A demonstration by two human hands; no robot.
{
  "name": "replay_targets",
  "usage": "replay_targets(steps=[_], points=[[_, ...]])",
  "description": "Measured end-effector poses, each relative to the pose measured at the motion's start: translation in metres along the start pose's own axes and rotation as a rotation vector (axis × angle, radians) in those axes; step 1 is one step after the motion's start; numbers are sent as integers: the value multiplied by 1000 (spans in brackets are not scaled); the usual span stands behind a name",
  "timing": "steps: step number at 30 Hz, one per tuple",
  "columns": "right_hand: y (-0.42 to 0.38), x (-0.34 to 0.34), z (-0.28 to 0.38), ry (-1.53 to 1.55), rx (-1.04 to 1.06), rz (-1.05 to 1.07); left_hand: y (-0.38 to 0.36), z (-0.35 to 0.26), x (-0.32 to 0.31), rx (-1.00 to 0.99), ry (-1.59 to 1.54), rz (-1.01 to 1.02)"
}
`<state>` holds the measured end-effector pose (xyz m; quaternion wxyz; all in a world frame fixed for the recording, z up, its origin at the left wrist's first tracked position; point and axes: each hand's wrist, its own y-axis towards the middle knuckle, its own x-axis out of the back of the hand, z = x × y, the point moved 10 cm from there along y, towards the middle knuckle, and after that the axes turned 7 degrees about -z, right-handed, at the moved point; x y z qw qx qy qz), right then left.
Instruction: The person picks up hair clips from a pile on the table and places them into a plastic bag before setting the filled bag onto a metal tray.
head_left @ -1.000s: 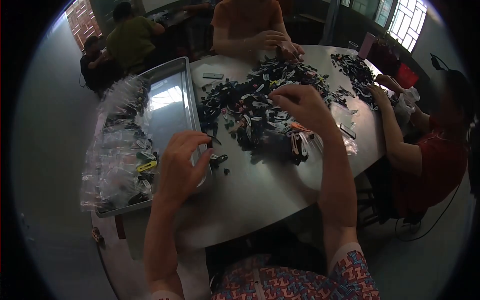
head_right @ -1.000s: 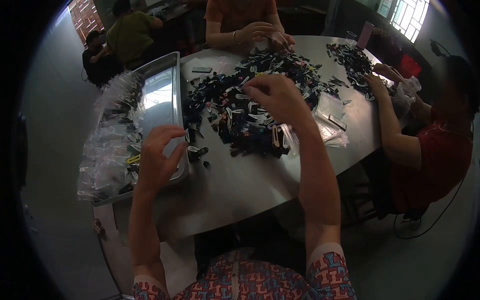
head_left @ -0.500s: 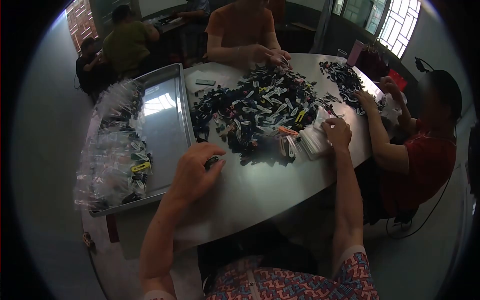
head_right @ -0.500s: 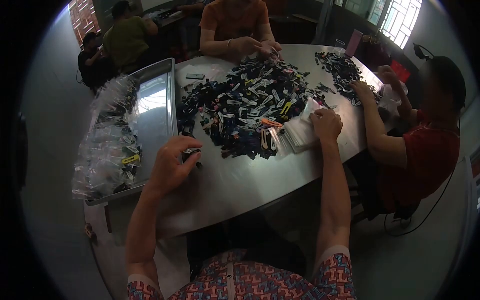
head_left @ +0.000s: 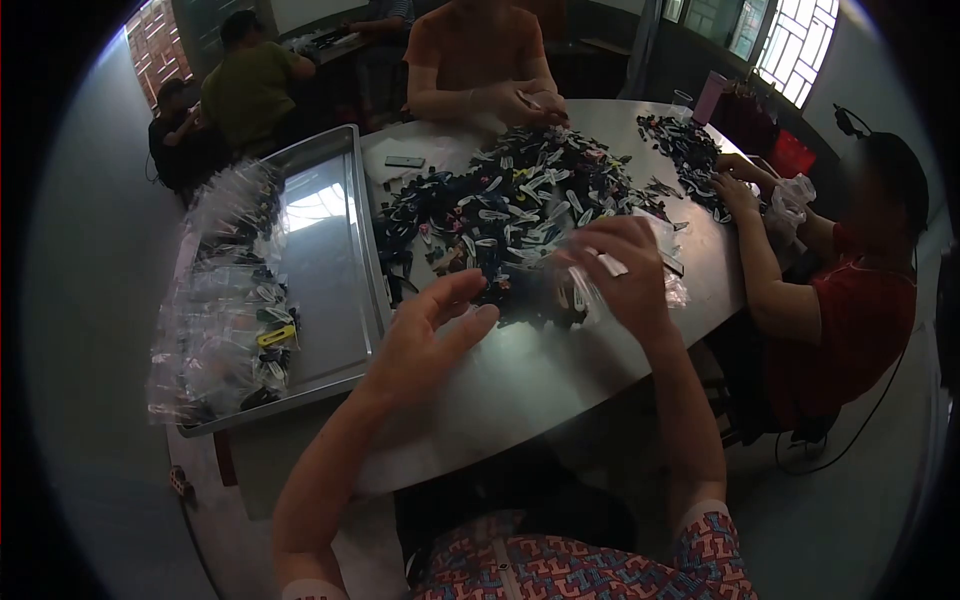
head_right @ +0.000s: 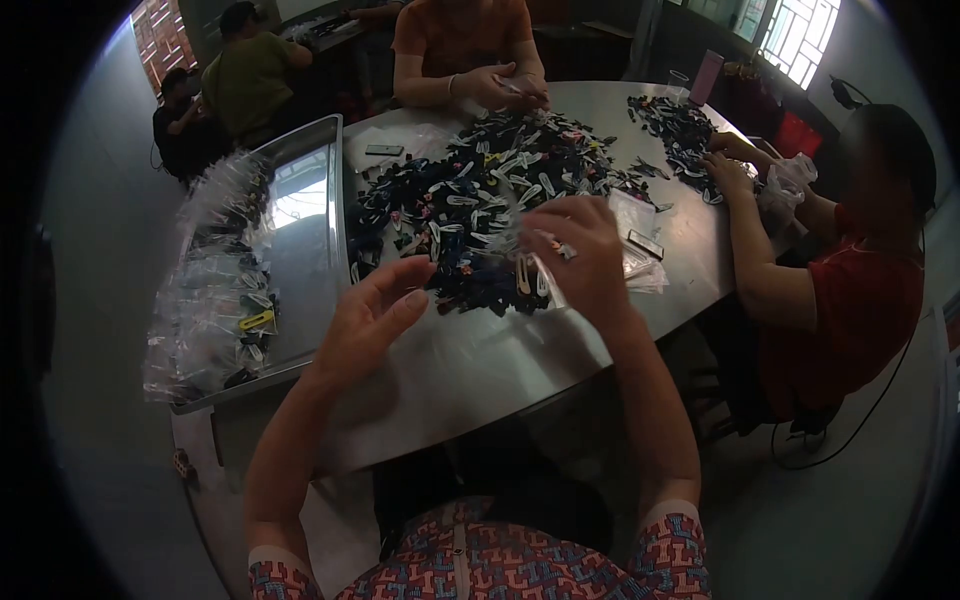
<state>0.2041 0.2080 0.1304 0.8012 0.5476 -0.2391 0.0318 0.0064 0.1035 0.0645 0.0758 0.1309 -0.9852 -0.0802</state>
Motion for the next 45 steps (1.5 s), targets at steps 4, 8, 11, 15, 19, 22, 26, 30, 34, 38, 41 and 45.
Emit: replay_targets(steps=[4, 8, 11, 15, 19, 22, 26, 30, 34, 38, 41, 45], points=[[-15, -40, 76, 68, 214, 147, -1, 10, -25, 163, -190, 9], [-13, -40, 85, 111, 128, 160, -1, 26, -34, 198, -390, 6], [-13, -26, 32, 277, -139, 177, -3, 29, -30, 286, -508, 11], [-25, 29, -96, -139, -326, 100, -12, 33, -17, 347, -486, -9], [-61, 57, -167, -586, -326, 309, -19, 49, -15, 367, -499, -4], [-72, 50, -181, -499, -382, 393, -20, 59, -18, 377, -521, 8], [-71, 53, -189, -434, -337, 385, -22, 64, -22, 365, -528, 25], [-78, 52, -210, -231, -524, 378, -24, 68, -19, 400, -554, 7], [-82, 64, -216, -213, -544, 356, -23, 65, -22, 385, -516, 32], [-60, 62, -203, -239, -489, 293, -22, 61, -24, 356, -504, 58], [-52, 43, -197, -235, -465, 308, -22, 53, -23, 352, -413, 59], [-53, 28, -197, -336, -455, 336, -24, 50, -21, 335, -380, 53]])
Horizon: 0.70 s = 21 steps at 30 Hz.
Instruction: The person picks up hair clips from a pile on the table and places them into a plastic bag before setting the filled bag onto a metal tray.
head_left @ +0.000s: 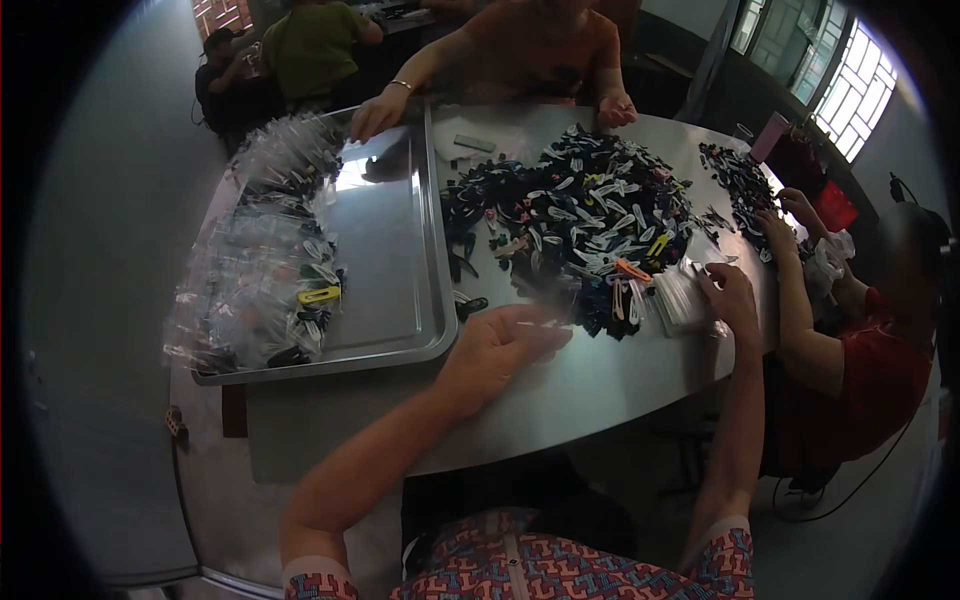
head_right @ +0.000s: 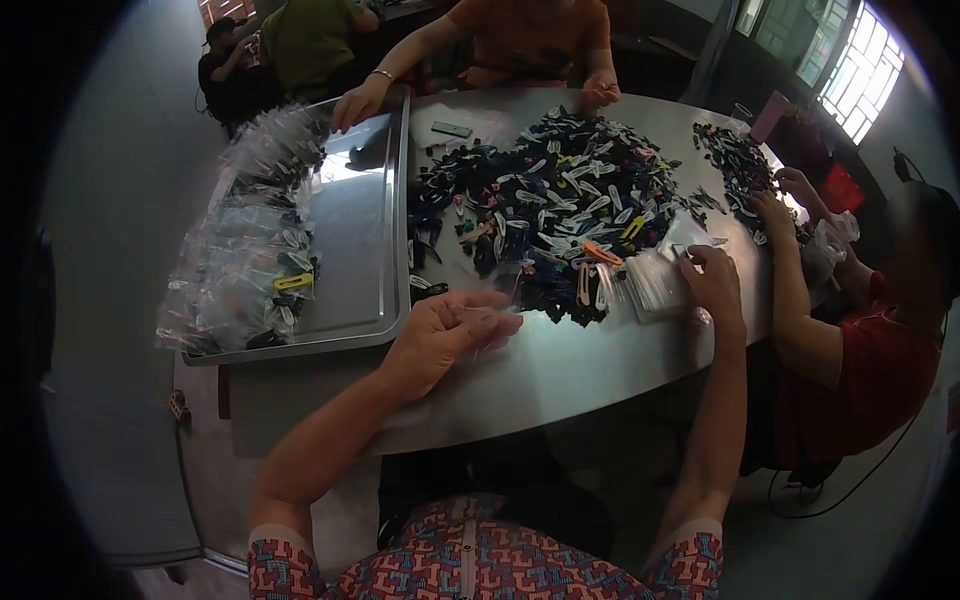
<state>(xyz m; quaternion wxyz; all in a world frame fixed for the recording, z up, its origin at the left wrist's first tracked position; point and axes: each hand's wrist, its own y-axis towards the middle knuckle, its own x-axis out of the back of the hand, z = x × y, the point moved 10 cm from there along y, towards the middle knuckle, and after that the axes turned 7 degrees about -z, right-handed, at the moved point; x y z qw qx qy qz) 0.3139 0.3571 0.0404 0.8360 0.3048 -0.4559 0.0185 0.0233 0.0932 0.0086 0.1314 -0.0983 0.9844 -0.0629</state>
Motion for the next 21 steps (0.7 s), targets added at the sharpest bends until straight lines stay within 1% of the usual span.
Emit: replay_targets(steps=[1, 2, 4, 5, 7, 9, 11, 12, 14, 15, 17, 18, 20, 21], points=[[1, 5, 10, -114, 27, -48, 0, 0, 1, -19, 20, 5], [-1, 16, 23, -125, 74, -130, 1, 0, 2, -36, 38, 10], [-5, 31, 84, 86, 100, -141, 2, 0, 3, -40, 39, 7], [-10, 32, 124, 252, 94, -29, 2, -1, 3, -45, 43, 11], [-26, 26, 193, 530, 149, 180, 1, -1, 3, -32, 73, -1], [-47, 26, 257, 536, 355, 265, 1, -1, 5, -24, 104, -12], [-59, 23, 293, 461, 484, 270, 2, -2, 4, -74, 209, 15], [-62, 24, 306, 422, 529, 259, 2, 0, 5, -75, 207, 13], [-63, 16, 315, 393, 517, 287, 3, 0, 6, -114, 98, 20], [-63, 11, 317, 364, 501, 314, 3, -1, 7, -114, 94, 17], [-63, 10, 322, 356, 529, 316, 4, -3, 7, -138, 283, 23], [-64, 9, 324, 350, 556, 316, 4, 0, 8, -137, 277, 22], [-65, 7, 325, 337, 592, 314, 4, -5, 12, -239, 259, -39], [-66, 7, 326, 327, 626, 306, 5, -3, 13, -238, 256, -42]])
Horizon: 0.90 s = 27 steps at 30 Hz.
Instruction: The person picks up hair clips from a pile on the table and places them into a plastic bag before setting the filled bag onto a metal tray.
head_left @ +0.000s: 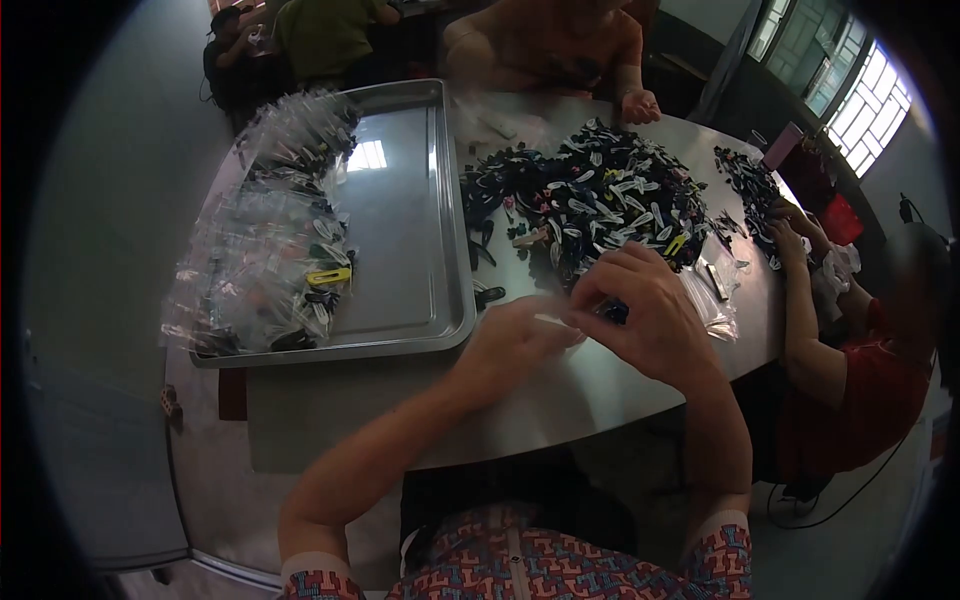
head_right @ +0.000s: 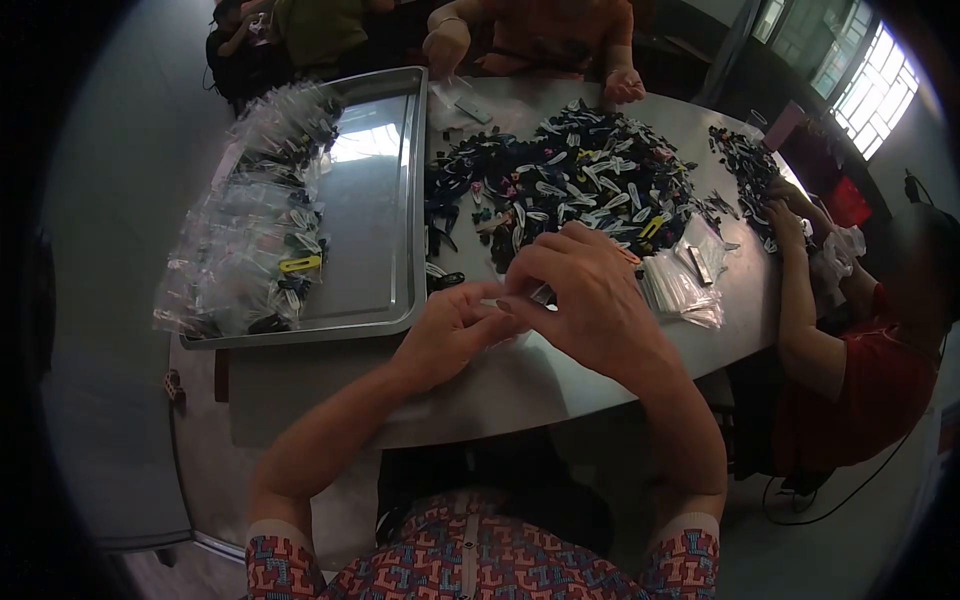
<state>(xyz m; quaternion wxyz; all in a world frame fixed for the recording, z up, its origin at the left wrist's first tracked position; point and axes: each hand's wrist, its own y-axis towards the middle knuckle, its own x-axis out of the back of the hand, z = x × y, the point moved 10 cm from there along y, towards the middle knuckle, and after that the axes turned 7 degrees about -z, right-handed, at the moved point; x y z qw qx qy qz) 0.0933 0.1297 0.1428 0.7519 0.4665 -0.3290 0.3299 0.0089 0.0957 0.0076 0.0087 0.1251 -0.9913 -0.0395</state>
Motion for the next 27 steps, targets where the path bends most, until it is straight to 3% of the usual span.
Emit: replay_targets(steps=[6, 8, 9, 11, 14, 19, 21, 22, 23, 24, 25, 27], points=[[-5, -3, -5, 29, -70, 44, 1, -15, 2, -59, 141, 33], [-6, -2, -16, 18, -134, 6, -2, -37, 6, -284, 380, -46], [-7, 1, -24, 5, -198, -32, -4, -36, 4, -284, 382, -43], [-9, 2, -24, 56, -272, -37, -24, -65, 4, -606, 651, -289], [-13, 3, -22, 152, -370, -56, -32, -84, -5, -714, 686, -413], [-17, -5, -16, 229, -412, 9, -17, -48, -9, -696, 660, -319], [-15, -10, -8, 288, -394, 136, -16, -43, -13, -722, 709, -270], [-15, -9, -12, 289, -394, 135, -7, -31, -6, -503, 457, -198], [-11, -6, -6, 305, -253, 144, -1, -14, -5, -284, 206, -125], [-9, -3, 1, 320, -112, 152, -1, -14, -3, -283, 207, -125], [-9, 0, -4, 320, -112, 152, -1, -20, -3, -338, 238, -103], [-12, -3, 14, 158, 171, 248, -2, -28, 0, -393, 270, -78]])
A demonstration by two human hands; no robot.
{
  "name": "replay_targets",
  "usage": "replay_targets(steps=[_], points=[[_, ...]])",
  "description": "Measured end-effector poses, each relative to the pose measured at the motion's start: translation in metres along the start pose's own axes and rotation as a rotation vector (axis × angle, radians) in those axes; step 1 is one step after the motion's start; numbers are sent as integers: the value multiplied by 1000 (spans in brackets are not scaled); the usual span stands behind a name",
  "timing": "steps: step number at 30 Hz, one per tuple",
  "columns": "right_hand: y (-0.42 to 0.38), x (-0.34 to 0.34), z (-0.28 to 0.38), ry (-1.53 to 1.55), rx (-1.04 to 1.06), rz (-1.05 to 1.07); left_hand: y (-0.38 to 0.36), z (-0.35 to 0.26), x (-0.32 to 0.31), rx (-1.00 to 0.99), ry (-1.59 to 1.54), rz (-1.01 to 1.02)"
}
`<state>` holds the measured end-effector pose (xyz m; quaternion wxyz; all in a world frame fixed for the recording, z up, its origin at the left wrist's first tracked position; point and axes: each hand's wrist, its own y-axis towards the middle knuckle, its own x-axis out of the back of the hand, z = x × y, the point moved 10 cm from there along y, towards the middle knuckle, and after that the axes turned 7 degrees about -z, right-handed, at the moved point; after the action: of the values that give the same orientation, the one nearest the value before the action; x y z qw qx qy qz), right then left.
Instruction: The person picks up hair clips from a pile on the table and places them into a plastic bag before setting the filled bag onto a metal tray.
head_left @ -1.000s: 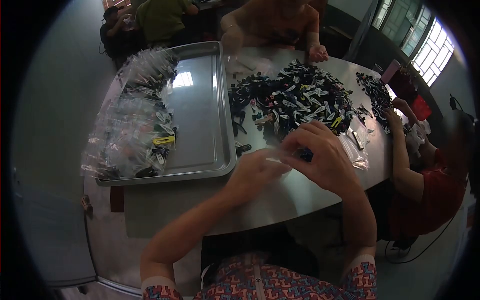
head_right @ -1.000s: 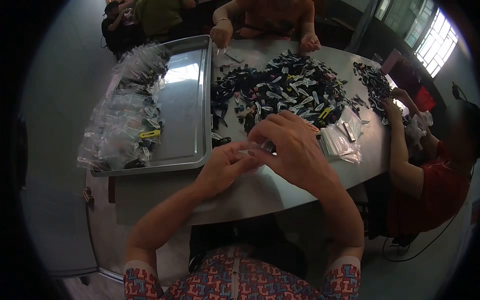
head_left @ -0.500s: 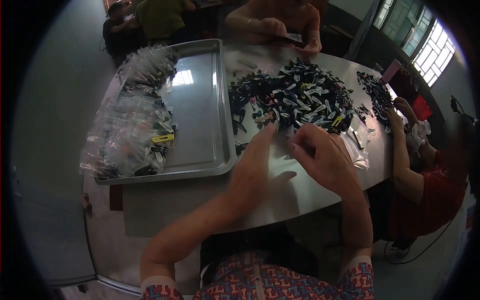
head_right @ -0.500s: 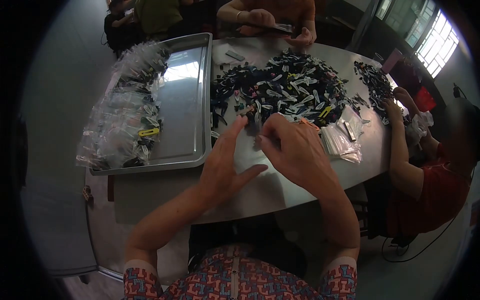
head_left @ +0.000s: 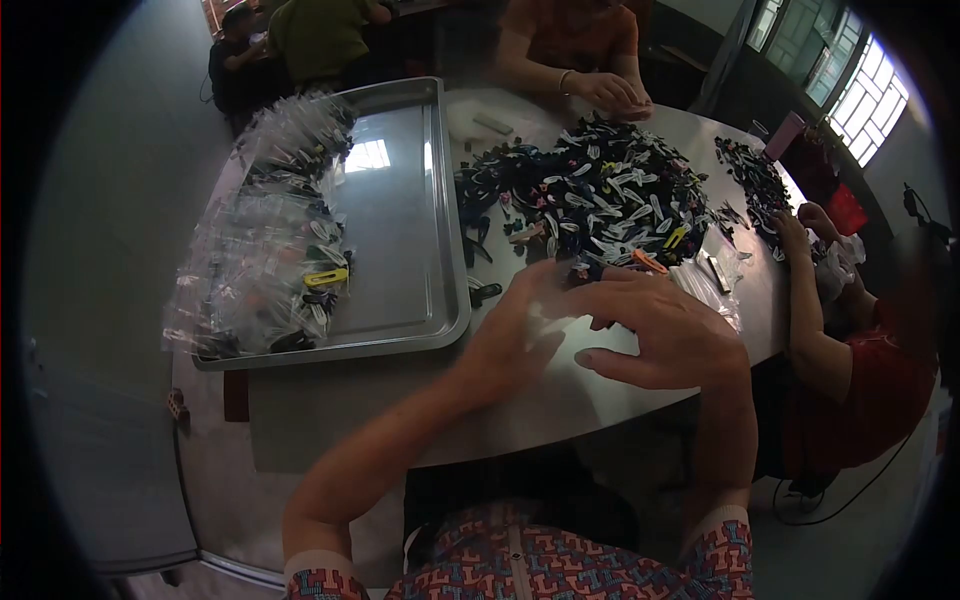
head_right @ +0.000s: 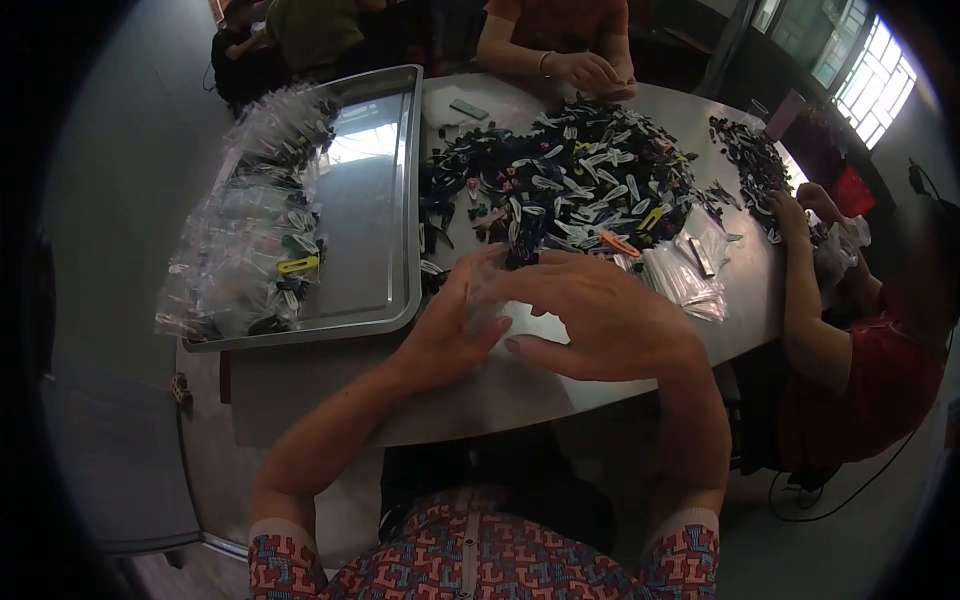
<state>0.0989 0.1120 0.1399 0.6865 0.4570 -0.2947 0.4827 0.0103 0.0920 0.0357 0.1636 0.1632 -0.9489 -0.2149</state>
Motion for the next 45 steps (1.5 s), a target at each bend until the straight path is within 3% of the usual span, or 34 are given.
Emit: replay_targets(steps=[5, 15, 18, 23, 27, 29, 33, 35, 37, 38, 40, 45], points=[[3, -13, -8, -82, 0, -68, 3, -1, -7, 113, -94, 156], [4, -9, -8, -103, -200, -124, 5, -18, 6, 74, -53, 89], [4, -8, -3, -189, -100, -247, 4, -14, 4, 140, -116, 111], [5, -22, -8, -159, -160, -103, 1, -5, 0, -46, 25, 111], [8, -21, -1, -97, -152, -40, 2, -13, -3, -81, 181, 195], [7, -22, -1, -52, -128, -64, -4, 16, -7, 315, -107, 221], [4, -27, -1, -63, -131, 5, -4, 16, -5, 304, -136, 209], [2, -28, -2, -49, -124, 4, -3, 15, -4, 112, -21, 181], [1, -28, -2, -36, -116, 6, -1, 8, -3, 196, -76, 186], [1, -22, -1, -8, -115, -48, -2, 10, -4, 279, -130, 189], [0, -12, 1, 21, -113, -101, -2, 15, -3, 235, -116, 161], [-33, 32, -63, 351, -464, -452, -1, 14, 2, 200, -46, 132]])
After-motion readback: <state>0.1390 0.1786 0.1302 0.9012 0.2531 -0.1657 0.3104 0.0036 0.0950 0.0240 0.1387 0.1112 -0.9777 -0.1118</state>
